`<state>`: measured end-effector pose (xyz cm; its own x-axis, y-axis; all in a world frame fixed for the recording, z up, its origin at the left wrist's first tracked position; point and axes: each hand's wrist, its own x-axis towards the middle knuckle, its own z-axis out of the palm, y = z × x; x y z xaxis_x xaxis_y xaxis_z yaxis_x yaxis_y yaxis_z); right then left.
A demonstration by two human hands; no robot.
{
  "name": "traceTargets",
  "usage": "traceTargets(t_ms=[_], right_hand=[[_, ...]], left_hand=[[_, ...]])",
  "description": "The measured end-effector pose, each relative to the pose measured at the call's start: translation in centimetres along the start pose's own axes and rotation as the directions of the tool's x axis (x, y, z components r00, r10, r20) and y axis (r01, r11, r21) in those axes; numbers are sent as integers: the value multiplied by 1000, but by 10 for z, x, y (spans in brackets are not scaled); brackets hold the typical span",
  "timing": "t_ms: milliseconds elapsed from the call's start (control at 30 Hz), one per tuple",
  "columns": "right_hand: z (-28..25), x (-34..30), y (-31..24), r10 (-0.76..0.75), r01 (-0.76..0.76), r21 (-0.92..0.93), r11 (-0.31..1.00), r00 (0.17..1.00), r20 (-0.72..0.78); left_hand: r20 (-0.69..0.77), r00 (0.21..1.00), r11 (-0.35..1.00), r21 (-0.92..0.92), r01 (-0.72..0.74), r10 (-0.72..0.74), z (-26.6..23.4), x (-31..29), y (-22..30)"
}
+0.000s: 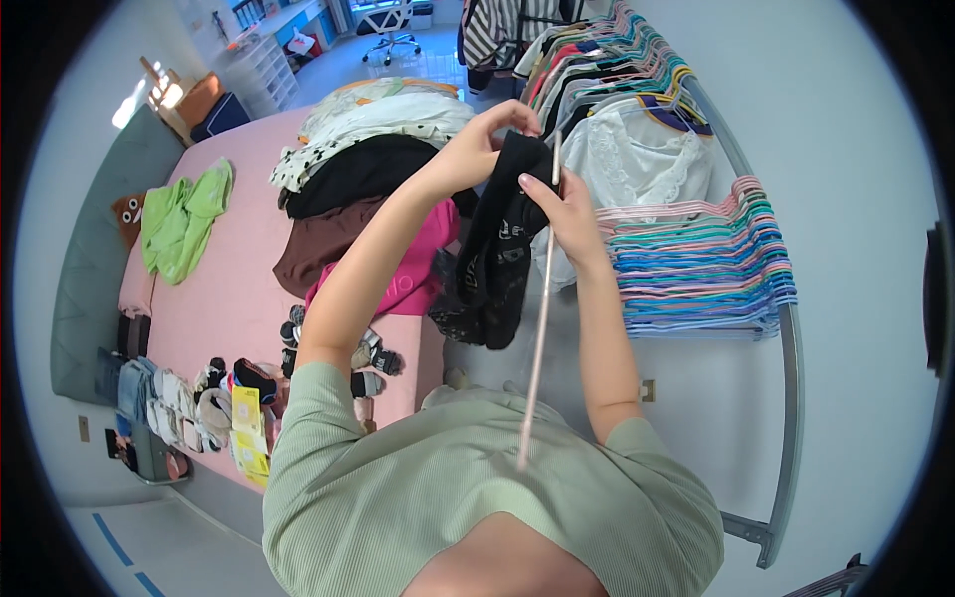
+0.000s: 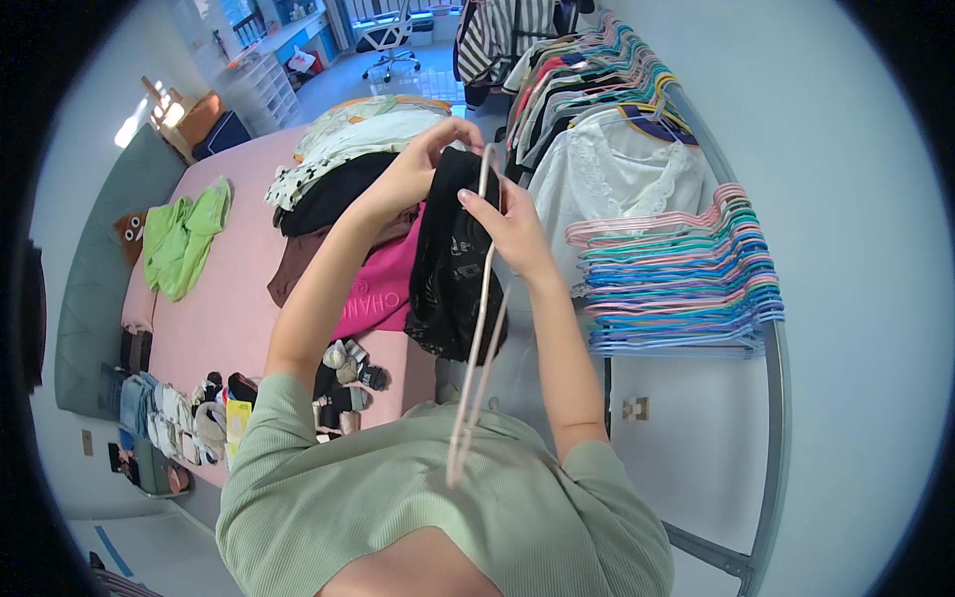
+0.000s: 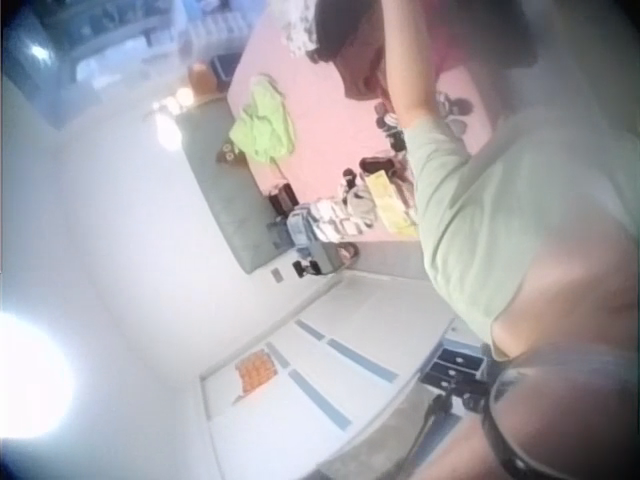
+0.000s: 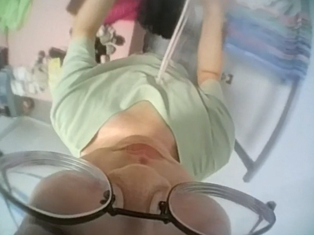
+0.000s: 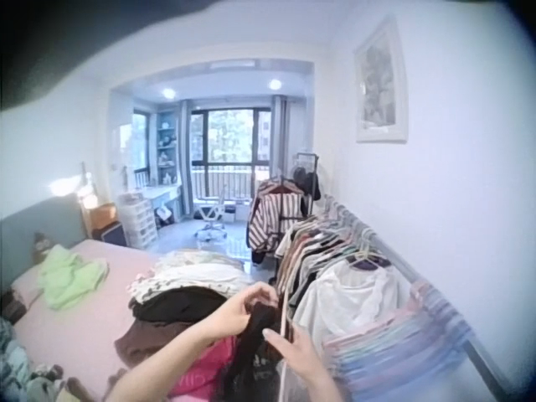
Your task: The person takes hangers from a clothes rack, places clothes from the bed onto the hangers by hand, and hangs the clothes on the rack.
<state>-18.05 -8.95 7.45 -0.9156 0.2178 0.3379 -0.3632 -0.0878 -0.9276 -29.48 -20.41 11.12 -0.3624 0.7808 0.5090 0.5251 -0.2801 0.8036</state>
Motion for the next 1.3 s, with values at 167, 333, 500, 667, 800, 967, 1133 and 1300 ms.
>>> traceTargets(t_ms=[167, 333, 500, 667, 800, 967, 1133, 1300], right_hand=[[8, -9, 5, -45, 47, 11, 999, 992, -121], [8, -7, 21, -152, 142, -61, 988, 966, -209], [6, -12, 13, -225, 186, -160, 969, 934, -279], [-7, -12, 18, -190, 172, -84, 982, 929, -316], [-17, -8, 48, -207, 125, -220, 967, 893, -401], [-26, -11, 83, -112, -149, -428, 892, 842, -527], [-44, -7, 108, 34, -121, -110, 986, 809, -586], [-39, 7, 90, 184, -1, 284, 959, 765, -617]], left_hand=[[39, 919, 845, -380, 376, -392, 12, -64, -13], [-129, 880, 889, -72, 451, -457, 45, -114, -35], [-469, 855, 835, 363, 414, -220, 36, -134, -69], [-444, 734, 857, -236, 458, -514, -18, -153, -104], [-469, 654, 750, -617, 238, -594, -48, -134, -78], [-446, 664, 769, -549, 327, -601, -55, -84, -27], [-394, 693, 793, -212, 570, -604, -62, -53, -9], [-171, 905, 762, 492, 421, -389, -81, -42, -41]])
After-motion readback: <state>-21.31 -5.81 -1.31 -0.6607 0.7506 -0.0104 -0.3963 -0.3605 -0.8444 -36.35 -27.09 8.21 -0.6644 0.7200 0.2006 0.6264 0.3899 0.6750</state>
